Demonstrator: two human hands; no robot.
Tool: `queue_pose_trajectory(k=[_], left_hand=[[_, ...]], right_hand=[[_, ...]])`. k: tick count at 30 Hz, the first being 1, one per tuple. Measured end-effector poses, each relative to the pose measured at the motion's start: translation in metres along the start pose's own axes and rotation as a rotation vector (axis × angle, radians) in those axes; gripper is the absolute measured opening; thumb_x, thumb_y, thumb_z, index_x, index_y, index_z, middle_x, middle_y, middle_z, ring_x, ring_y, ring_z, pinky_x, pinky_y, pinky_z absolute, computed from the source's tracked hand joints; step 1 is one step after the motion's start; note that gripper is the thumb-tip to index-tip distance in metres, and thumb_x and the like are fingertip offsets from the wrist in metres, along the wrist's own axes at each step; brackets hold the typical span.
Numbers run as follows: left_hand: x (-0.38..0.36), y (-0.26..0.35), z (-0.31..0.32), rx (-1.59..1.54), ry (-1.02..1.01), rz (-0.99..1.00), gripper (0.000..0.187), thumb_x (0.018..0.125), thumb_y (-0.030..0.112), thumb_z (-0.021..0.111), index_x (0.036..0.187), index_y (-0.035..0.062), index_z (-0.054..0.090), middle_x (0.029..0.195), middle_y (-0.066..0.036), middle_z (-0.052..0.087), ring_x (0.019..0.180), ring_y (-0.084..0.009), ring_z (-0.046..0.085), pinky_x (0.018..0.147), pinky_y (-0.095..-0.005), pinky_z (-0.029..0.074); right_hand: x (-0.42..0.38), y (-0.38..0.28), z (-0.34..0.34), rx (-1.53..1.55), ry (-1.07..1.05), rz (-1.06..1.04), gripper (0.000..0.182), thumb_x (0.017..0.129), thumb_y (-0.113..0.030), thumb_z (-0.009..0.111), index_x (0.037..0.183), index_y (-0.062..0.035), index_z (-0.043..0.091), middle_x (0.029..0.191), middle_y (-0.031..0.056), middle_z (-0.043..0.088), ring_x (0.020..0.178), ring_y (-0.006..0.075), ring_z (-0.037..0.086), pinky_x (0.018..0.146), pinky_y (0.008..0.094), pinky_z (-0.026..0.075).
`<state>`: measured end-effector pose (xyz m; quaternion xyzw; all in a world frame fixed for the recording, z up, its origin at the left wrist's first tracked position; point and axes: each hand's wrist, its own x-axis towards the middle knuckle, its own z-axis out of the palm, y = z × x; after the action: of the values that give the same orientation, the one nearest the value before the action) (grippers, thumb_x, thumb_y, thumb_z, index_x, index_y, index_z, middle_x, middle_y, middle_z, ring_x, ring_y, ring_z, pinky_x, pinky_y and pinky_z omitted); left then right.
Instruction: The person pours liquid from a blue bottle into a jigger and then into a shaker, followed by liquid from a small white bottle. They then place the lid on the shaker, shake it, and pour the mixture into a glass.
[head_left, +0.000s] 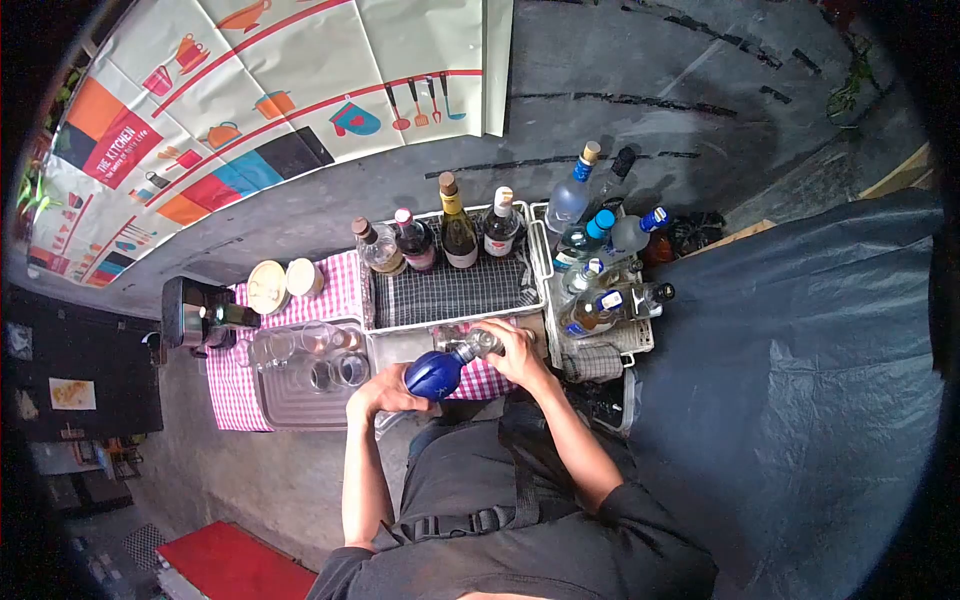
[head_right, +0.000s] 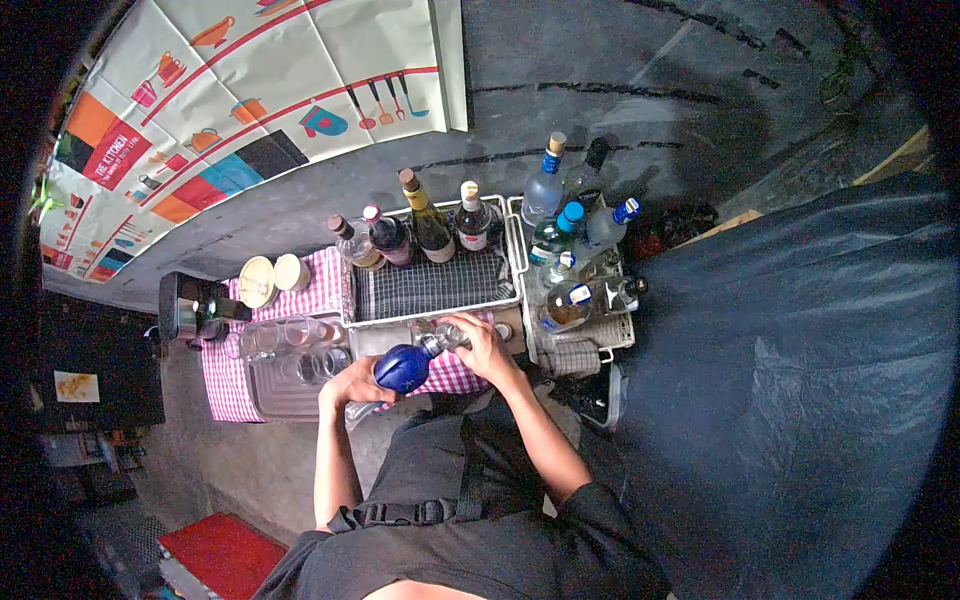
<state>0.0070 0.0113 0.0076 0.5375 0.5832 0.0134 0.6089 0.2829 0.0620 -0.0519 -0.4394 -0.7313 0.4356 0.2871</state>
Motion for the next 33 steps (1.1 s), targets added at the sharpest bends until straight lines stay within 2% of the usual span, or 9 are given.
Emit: queue_pose_trajectory(k=[3,6,9,11,20,27,29,33], left_hand=[[0.003,-0.005,-0.001,0.003,0.008,0.014,0.069,0.061,0.027,0.088,0.122,0.0032,0.068,0.103,-0.014,0.075,0.091,-0.0223,0.072,0.087,-0.0358,0.055],[0.006,-0.010,-0.003,0.011,-0.005,0.016,0.066,0.061,0.028,0.088,0.119,0.0031,0.070,0.099,-0.014,0.076,0.089,-0.0220,0.072,0.086,-0.0359,0.056],[0.007,-0.011,-0.004,0.041,-0.014,-0.026,0.063,0.061,0.029,0.088,0.116,0.0027,0.072,0.095,-0.014,0.076,0.088,-0.0215,0.072,0.084,-0.0359,0.055],[0.006,-0.009,-0.005,0.031,-0.036,-0.033,0.062,0.061,0.030,0.088,0.114,0.0024,0.072,0.094,-0.014,0.076,0.086,-0.0218,0.072,0.082,-0.0360,0.055],[0.000,0.009,-0.010,0.136,-0.027,-0.123,0.058,0.060,0.032,0.088,0.108,0.0022,0.075,0.093,-0.015,0.076,0.084,-0.0226,0.072,0.080,-0.0368,0.056],[0.003,0.005,-0.009,0.148,-0.010,-0.114,0.058,0.061,0.031,0.088,0.109,0.0024,0.075,0.091,-0.014,0.076,0.083,-0.0229,0.072,0.079,-0.0366,0.056],[0.000,0.013,-0.010,0.152,-0.011,-0.116,0.057,0.061,0.029,0.088,0.109,0.0021,0.075,0.092,-0.014,0.076,0.083,-0.0230,0.072,0.079,-0.0367,0.056],[0.002,0.007,-0.009,0.137,-0.008,-0.105,0.056,0.061,0.027,0.088,0.110,0.0021,0.074,0.092,-0.014,0.076,0.083,-0.0226,0.072,0.079,-0.0366,0.056]], right_hand=[[0.000,0.002,0.000,0.029,0.026,0.003,0.059,0.070,0.007,0.064,0.127,-0.0044,0.065,0.129,0.0189,0.064,0.121,0.0353,0.062,0.105,0.0399,0.049],[0.000,0.003,0.001,0.048,0.028,0.003,0.055,0.071,0.000,0.066,0.127,-0.0052,0.066,0.129,0.0184,0.065,0.121,0.0355,0.063,0.106,0.0396,0.049],[-0.002,0.001,0.002,0.050,0.016,0.028,0.055,0.072,0.000,0.066,0.127,-0.0043,0.065,0.131,0.0181,0.065,0.121,0.0353,0.062,0.105,0.0396,0.049],[-0.003,0.003,0.005,0.022,0.008,0.002,0.058,0.073,0.010,0.065,0.130,-0.0049,0.064,0.131,0.0190,0.064,0.124,0.0349,0.061,0.107,0.0395,0.049],[-0.003,0.010,0.007,0.038,-0.013,-0.030,0.060,0.071,0.008,0.064,0.130,-0.0017,0.064,0.131,0.0200,0.063,0.124,0.0358,0.061,0.107,0.0398,0.049],[-0.003,0.006,0.006,0.038,-0.017,-0.025,0.059,0.072,0.009,0.064,0.130,-0.0024,0.064,0.130,0.0201,0.064,0.123,0.0361,0.061,0.107,0.0400,0.049],[-0.002,0.011,0.008,0.048,0.006,-0.048,0.052,0.074,0.002,0.068,0.125,-0.0030,0.065,0.126,0.0172,0.066,0.119,0.0347,0.063,0.103,0.0389,0.050],[-0.003,0.010,0.008,0.050,0.016,-0.045,0.051,0.074,0.001,0.069,0.124,-0.0027,0.065,0.125,0.0172,0.067,0.118,0.0347,0.063,0.102,0.0387,0.050]])
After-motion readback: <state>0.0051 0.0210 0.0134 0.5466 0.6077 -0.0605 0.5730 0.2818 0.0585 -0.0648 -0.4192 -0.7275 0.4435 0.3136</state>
